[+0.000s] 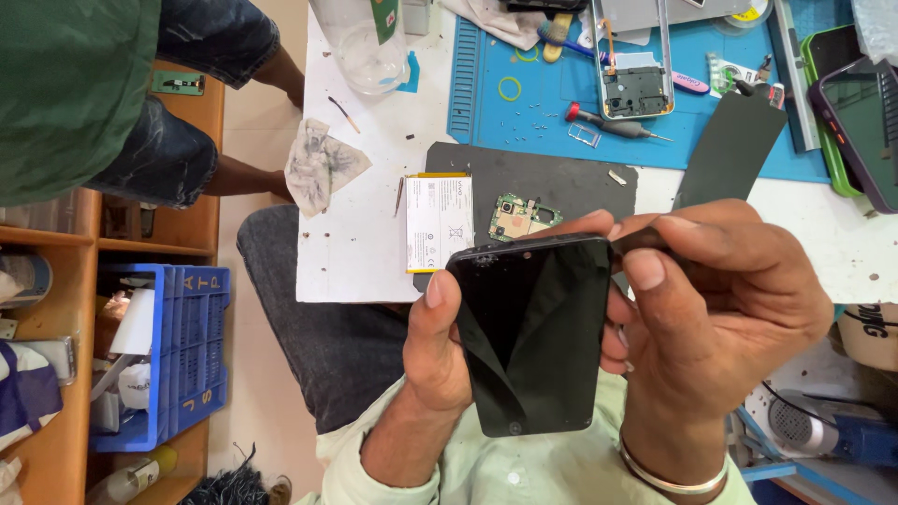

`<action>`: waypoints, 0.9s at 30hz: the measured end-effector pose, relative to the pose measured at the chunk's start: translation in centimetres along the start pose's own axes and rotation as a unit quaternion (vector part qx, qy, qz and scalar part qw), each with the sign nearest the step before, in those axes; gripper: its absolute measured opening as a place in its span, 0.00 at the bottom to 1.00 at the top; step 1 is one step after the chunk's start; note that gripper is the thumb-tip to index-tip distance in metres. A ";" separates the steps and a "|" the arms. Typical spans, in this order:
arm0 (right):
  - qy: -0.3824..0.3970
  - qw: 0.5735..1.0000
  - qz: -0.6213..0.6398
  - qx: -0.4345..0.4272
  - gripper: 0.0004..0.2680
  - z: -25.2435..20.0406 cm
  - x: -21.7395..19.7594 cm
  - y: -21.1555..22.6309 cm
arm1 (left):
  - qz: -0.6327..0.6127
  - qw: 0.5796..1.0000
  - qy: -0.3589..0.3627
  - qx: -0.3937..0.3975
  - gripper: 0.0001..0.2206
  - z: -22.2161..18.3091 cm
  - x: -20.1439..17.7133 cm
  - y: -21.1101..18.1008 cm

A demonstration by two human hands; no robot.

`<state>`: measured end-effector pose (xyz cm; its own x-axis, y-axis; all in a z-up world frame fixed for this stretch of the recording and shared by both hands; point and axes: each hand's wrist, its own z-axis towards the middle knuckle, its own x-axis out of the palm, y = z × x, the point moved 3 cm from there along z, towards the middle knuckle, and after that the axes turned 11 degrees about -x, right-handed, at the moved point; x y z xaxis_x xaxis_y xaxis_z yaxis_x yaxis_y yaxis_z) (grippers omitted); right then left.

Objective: The person disassembles a smartphone by removing the back cover, battery, and motherboard. They then apply a black protective film to the back cover.

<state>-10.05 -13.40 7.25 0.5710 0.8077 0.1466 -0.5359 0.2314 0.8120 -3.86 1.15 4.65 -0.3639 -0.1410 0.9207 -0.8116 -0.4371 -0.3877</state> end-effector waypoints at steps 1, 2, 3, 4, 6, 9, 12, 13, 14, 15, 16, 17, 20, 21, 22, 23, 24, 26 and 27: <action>-0.005 1.000 -0.009 0.003 0.05 0.0 0.0 0.1 | 0.002 1.000 -0.002 -0.001 0.49 0.0 0.1 0.0; -0.006 1.000 -0.018 0.001 0.05 0.1 0.0 0.2 | 0.004 1.000 -0.004 -0.003 0.50 0.1 0.2 -0.1; -0.007 1.000 -0.027 -0.002 0.05 0.1 0.0 0.2 | 0.014 1.000 -0.007 -0.002 0.50 0.2 0.3 -0.2; -0.004 0.999 -0.035 -0.009 0.05 0.1 0.1 0.3 | 0.023 1.000 -0.010 -0.001 0.50 0.2 0.4 -0.2; 0.002 0.998 -0.062 -0.023 0.04 -0.2 0.4 0.7 | 0.051 0.998 -0.030 0.006 0.50 0.0 0.7 -0.3; 0.021 0.992 -0.113 -0.057 0.04 -0.6 1.1 1.5 | 0.105 0.993 -0.048 0.013 0.50 -0.3 1.0 -0.4; 0.035 0.985 -0.148 -0.081 0.04 0.0 1.5 1.6 | 0.130 0.990 -0.057 0.012 0.51 -0.7 1.0 -0.5; 0.020 0.986 -0.149 -0.065 0.05 -0.1 1.6 1.6 | 0.136 0.989 -0.059 0.011 0.51 -0.8 1.0 -0.5; 0.025 0.985 -0.155 -0.069 0.05 -0.1 1.6 1.7 | 0.142 0.988 -0.062 0.010 0.51 -0.9 0.9 -0.6; 0.029 0.984 -0.160 -0.074 0.06 -0.1 1.6 1.6 | 0.150 0.986 -0.066 0.010 0.52 -1.0 0.9 -0.7; 0.053 0.979 -0.171 -0.099 0.05 0.0 1.5 1.6 | 0.158 0.985 -0.067 0.011 0.52 -1.1 0.9 -0.7; 0.063 0.978 -0.164 -0.112 0.05 -0.1 1.4 1.4 | 0.166 0.984 -0.069 0.011 0.52 -1.1 0.9 -0.8; 0.063 0.985 -0.105 -0.118 0.05 -0.4 0.9 0.8 | 0.191 0.979 -0.068 0.011 0.53 -1.1 1.0 -0.9; 0.055 0.990 -0.073 -0.109 0.05 -0.4 0.6 0.7 | 0.198 0.978 -0.069 0.009 0.54 -1.0 1.1 -1.0; 0.044 0.995 -0.030 -0.089 0.05 -0.4 0.4 0.5 | 0.206 0.976 -0.069 0.008 0.54 -1.0 1.2 -1.0; 0.037 0.997 -0.004 -0.074 0.04 -0.4 0.3 0.5 | 0.189 0.980 -0.062 0.000 0.54 -1.1 1.5 -1.1; 0.030 0.998 0.021 -0.059 0.04 -0.4 0.2 0.5 | 0.172 0.984 -0.055 -0.008 0.54 -1.2 1.7 -1.1; 0.017 0.999 0.014 -0.040 0.04 -0.3 0.1 0.9 | 0.161 0.985 -0.059 -0.018 0.54 -1.0 2.2 -1.3; 0.009 1.000 0.000 -0.030 0.04 -0.3 0.1 1.1 | 0.168 0.983 -0.070 -0.021 0.55 -0.9 2.3 -1.4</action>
<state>-10.78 -12.92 8.04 0.5598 0.8173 0.1361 -0.5722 0.2626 0.7769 -4.00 2.19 7.30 -0.5514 -0.3933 0.7357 -0.6753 -0.3074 -0.6705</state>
